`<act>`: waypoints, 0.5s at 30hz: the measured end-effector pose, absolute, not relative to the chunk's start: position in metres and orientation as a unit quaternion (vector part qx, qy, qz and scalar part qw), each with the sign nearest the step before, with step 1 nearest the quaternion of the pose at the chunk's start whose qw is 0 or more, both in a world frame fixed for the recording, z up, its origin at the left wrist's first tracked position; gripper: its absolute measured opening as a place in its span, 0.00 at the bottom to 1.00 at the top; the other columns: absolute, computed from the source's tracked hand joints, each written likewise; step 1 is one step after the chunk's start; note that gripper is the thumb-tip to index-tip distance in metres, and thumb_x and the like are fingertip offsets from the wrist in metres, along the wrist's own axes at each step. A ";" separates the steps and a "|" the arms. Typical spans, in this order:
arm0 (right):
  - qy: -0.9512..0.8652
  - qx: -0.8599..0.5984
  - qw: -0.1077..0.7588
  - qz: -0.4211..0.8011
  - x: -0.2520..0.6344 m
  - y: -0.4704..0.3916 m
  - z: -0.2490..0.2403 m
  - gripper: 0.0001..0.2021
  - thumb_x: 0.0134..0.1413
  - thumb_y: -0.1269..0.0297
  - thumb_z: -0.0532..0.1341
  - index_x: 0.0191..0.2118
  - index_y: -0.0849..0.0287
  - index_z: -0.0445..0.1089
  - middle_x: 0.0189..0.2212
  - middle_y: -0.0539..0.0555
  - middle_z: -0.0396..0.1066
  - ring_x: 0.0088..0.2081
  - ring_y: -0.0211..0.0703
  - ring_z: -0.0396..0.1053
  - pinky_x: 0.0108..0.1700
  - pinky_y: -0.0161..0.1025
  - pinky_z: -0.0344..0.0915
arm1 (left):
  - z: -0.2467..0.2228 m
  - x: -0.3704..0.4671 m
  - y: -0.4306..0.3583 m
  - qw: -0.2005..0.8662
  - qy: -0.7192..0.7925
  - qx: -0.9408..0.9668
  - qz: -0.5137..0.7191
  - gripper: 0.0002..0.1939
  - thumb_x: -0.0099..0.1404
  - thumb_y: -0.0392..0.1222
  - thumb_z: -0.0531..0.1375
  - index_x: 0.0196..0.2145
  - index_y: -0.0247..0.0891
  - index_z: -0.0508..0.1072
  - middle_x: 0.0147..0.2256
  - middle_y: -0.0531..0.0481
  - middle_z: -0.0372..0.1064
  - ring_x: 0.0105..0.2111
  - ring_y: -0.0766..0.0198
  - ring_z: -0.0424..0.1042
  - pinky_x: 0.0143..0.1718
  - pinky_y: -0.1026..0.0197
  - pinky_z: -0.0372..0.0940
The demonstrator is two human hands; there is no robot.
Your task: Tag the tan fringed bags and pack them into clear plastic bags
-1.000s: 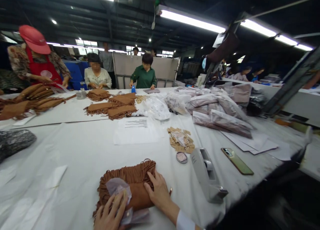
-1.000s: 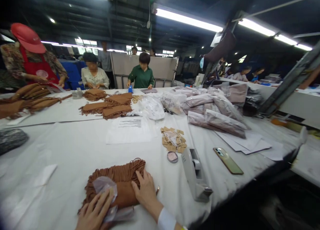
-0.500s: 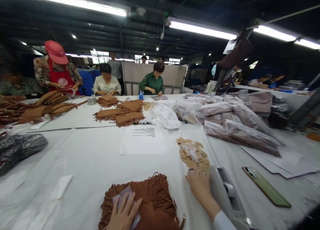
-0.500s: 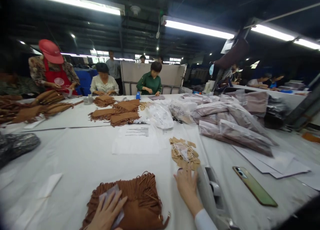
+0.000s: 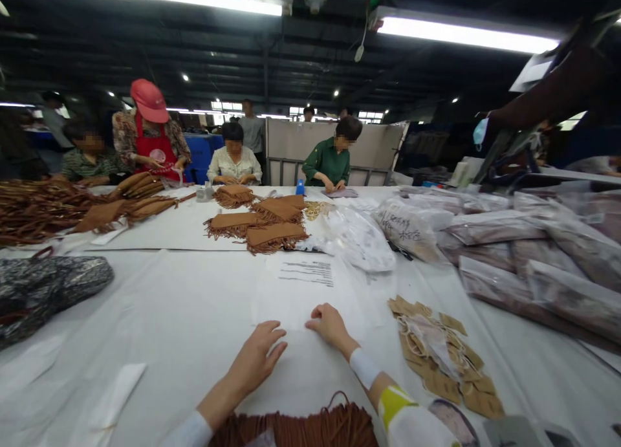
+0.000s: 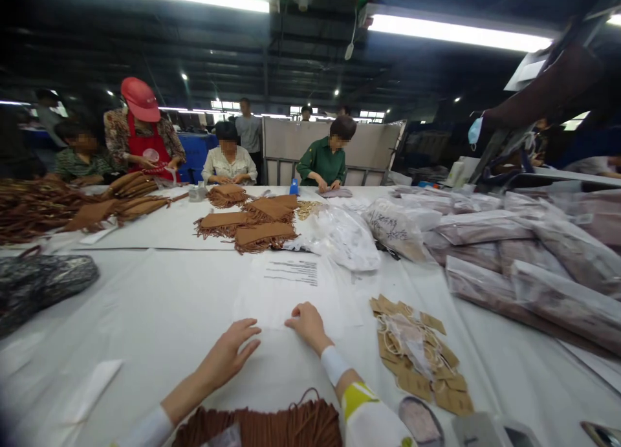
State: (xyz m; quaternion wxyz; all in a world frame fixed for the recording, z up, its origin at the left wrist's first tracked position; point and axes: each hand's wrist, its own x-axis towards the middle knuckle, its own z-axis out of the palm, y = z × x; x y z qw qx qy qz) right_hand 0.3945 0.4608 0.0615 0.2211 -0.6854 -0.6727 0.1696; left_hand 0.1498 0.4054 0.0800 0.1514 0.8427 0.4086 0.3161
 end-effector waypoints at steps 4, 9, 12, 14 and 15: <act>-0.688 -0.676 0.203 0.168 0.398 0.469 0.052 0.08 0.54 0.65 0.60 0.27 0.59 0.73 0.30 0.54 0.72 0.34 0.42 0.68 0.38 0.37 0.59 | 0.071 0.173 0.427 0.171 0.413 0.844 0.297 0.10 0.67 0.43 0.54 0.41 0.41 0.74 0.40 0.46 0.75 0.42 0.57 0.72 0.47 0.52 0.67; -0.704 -0.659 0.195 0.178 0.401 0.472 0.052 0.06 0.53 0.62 0.62 0.35 0.59 0.71 0.33 0.53 0.71 0.36 0.41 0.67 0.39 0.36 0.59 | 0.061 0.186 0.439 0.182 0.495 0.795 0.298 0.14 0.69 0.42 0.51 0.30 0.38 0.72 0.27 0.48 0.72 0.31 0.58 0.70 0.36 0.54 0.65; -0.709 -0.653 0.194 0.183 0.401 0.476 0.050 0.07 0.50 0.61 0.64 0.33 0.58 0.72 0.32 0.53 0.70 0.36 0.41 0.66 0.39 0.36 0.58 | 0.059 0.190 0.438 0.191 0.464 0.814 0.293 0.11 0.68 0.41 0.51 0.33 0.39 0.72 0.31 0.48 0.73 0.34 0.59 0.70 0.39 0.56 0.66; -0.708 -0.652 0.196 0.185 0.402 0.481 0.048 0.07 0.54 0.62 0.60 0.30 0.58 0.72 0.30 0.53 0.70 0.34 0.41 0.66 0.38 0.36 0.57 | 0.060 0.195 0.434 0.194 0.398 0.851 0.283 0.10 0.68 0.39 0.52 0.38 0.40 0.73 0.37 0.47 0.74 0.39 0.59 0.71 0.43 0.57 0.66; -0.708 -0.651 0.198 0.188 0.402 0.483 0.048 0.09 0.56 0.63 0.58 0.29 0.58 0.72 0.29 0.53 0.70 0.33 0.40 0.66 0.38 0.36 0.57 | 0.060 0.199 0.433 0.186 0.362 0.871 0.274 0.11 0.67 0.38 0.51 0.41 0.40 0.72 0.41 0.46 0.74 0.43 0.59 0.70 0.45 0.56 0.66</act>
